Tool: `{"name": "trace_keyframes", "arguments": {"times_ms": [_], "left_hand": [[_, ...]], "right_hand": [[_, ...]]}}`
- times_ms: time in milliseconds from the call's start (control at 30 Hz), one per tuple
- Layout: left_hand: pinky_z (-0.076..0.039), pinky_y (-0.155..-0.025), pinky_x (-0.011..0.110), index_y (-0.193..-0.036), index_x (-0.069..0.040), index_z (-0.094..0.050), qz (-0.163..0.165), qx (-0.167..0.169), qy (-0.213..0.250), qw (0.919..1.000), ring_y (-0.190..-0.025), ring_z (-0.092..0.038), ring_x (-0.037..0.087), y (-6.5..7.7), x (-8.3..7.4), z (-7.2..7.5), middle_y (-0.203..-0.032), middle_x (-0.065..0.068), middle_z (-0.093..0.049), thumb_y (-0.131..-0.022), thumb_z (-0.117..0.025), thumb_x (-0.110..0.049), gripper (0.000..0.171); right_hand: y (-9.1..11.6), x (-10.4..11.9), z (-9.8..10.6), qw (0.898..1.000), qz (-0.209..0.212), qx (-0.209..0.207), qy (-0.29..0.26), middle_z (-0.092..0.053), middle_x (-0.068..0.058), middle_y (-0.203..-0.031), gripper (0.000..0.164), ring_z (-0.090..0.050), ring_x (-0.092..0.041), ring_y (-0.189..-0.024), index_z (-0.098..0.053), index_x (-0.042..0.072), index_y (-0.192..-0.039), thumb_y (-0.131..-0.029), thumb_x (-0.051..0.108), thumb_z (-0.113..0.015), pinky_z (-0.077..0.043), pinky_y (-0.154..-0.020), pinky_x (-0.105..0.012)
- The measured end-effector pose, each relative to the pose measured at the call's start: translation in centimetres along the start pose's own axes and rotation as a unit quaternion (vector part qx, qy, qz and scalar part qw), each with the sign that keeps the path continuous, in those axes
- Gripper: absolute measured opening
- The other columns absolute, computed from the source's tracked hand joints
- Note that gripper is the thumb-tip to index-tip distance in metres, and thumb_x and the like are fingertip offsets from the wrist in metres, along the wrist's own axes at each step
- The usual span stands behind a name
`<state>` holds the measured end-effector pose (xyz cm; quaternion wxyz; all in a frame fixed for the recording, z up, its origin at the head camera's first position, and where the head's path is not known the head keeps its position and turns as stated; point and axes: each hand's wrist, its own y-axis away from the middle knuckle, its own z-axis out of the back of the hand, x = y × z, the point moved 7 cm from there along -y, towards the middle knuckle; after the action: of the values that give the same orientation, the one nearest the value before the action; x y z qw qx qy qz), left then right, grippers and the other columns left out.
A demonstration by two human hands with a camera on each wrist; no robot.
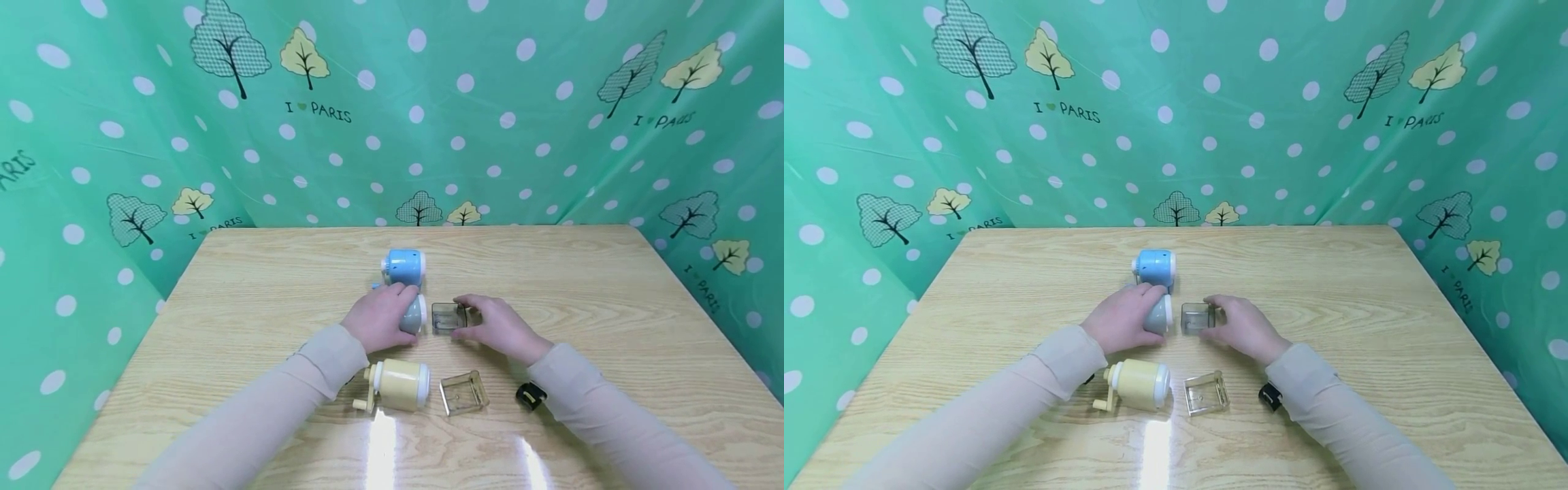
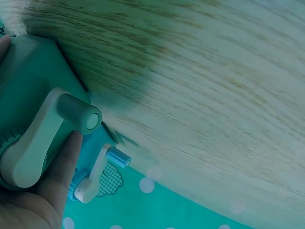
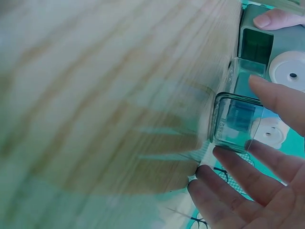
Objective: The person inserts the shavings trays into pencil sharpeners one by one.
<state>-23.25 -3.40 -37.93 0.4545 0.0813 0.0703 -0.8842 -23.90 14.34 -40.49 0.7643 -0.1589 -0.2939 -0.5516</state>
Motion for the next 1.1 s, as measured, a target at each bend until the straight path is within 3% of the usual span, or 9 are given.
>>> {"name": "trace_keyframes", "arguments": {"times_ms": [267, 1100], "left_hand": [[-0.055, -0.088, 0.040, -0.138, -0.009, -0.055, 0.003, 0.008, 0.008, 0.9999, -0.100, -0.062, 0.025, -0.1, 0.2, -0.1, -0.117, 0.009, -0.065, -0.072, -0.083, -0.042, 0.079], [-0.053, -0.092, 0.041, -0.138, -0.011, -0.056, 0.006, 0.007, 0.015, 0.9998, -0.103, -0.060, 0.025, 0.0, 0.3, -0.1, -0.119, 0.008, -0.064, -0.073, -0.083, -0.040, 0.076]], "right_hand": [[-0.2, 0.2, -0.1, 1.000, 0.012, 0.000, 0.022, -0.067, -0.020, -0.127, 0.068, -0.061, -0.037, -0.114, -0.062, 0.001, -0.137, -0.079, 0.031, -0.080, -0.048, -0.101, -0.055], [-0.7, 1.9, -1.0, 1.000, 0.017, 0.014, 0.020, -0.069, -0.013, -0.123, 0.064, -0.063, -0.026, -0.106, -0.065, 0.001, -0.133, -0.078, 0.028, -0.081, -0.052, -0.095, -0.048]]}}
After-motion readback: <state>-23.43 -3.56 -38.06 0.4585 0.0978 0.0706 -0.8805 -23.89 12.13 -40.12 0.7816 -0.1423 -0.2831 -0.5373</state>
